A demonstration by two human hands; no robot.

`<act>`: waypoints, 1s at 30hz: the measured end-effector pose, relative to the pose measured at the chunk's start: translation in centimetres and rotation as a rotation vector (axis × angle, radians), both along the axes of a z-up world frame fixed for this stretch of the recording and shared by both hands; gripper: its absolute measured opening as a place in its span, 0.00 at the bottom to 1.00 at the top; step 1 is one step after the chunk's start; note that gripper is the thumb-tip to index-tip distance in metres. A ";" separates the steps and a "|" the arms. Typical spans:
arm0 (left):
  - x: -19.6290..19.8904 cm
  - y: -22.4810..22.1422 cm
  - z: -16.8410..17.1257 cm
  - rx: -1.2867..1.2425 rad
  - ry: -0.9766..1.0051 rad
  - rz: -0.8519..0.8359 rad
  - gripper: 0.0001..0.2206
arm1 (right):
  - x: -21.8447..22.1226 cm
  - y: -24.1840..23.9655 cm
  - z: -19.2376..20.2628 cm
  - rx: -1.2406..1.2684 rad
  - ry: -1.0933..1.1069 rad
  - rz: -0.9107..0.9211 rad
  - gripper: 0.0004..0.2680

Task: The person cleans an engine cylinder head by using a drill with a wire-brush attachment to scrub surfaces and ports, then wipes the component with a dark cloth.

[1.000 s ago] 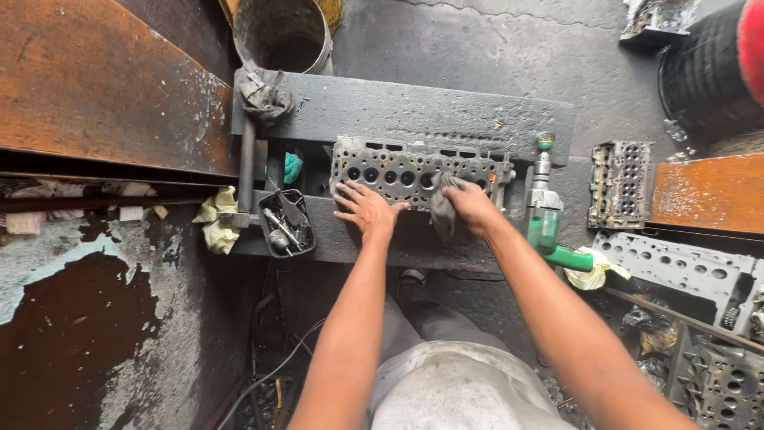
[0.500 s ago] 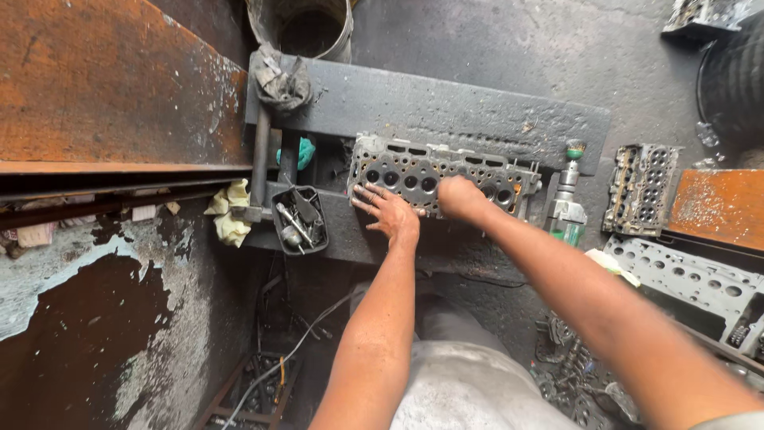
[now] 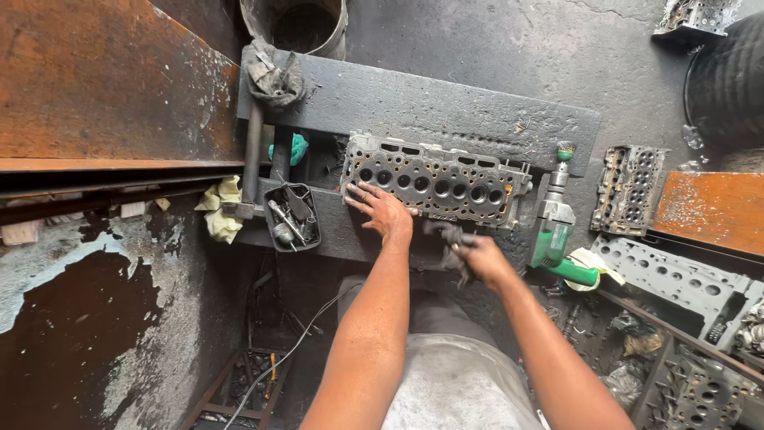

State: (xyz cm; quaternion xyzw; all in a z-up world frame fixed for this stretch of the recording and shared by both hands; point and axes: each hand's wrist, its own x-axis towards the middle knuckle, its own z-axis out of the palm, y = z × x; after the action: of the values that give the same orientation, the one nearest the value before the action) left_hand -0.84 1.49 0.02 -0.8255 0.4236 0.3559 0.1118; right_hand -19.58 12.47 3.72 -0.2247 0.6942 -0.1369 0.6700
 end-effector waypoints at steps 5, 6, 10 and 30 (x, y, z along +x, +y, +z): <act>-0.2 0.2 -0.8 0.007 0.006 0.024 0.69 | 2.4 -9.9 -5.6 -0.102 -0.030 -0.318 0.09; -0.3 0.4 -1.3 -0.007 0.012 0.031 0.68 | 2.9 -10.4 -6.9 -0.238 0.250 -0.023 0.07; -0.4 0.8 -3.9 -0.203 -0.206 -0.031 0.63 | 4.3 -9.5 -10.3 -0.301 0.747 0.648 0.07; -0.3 0.7 -3.2 -0.044 -0.088 0.005 0.64 | 3.2 -9.0 -9.9 -0.520 0.700 0.567 0.07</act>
State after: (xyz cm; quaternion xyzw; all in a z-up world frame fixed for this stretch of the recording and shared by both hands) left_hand -1.10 2.19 -3.18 -0.8435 0.4241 0.3102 0.1111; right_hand -16.35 3.50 -6.15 -0.5951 0.7317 -0.0346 0.3306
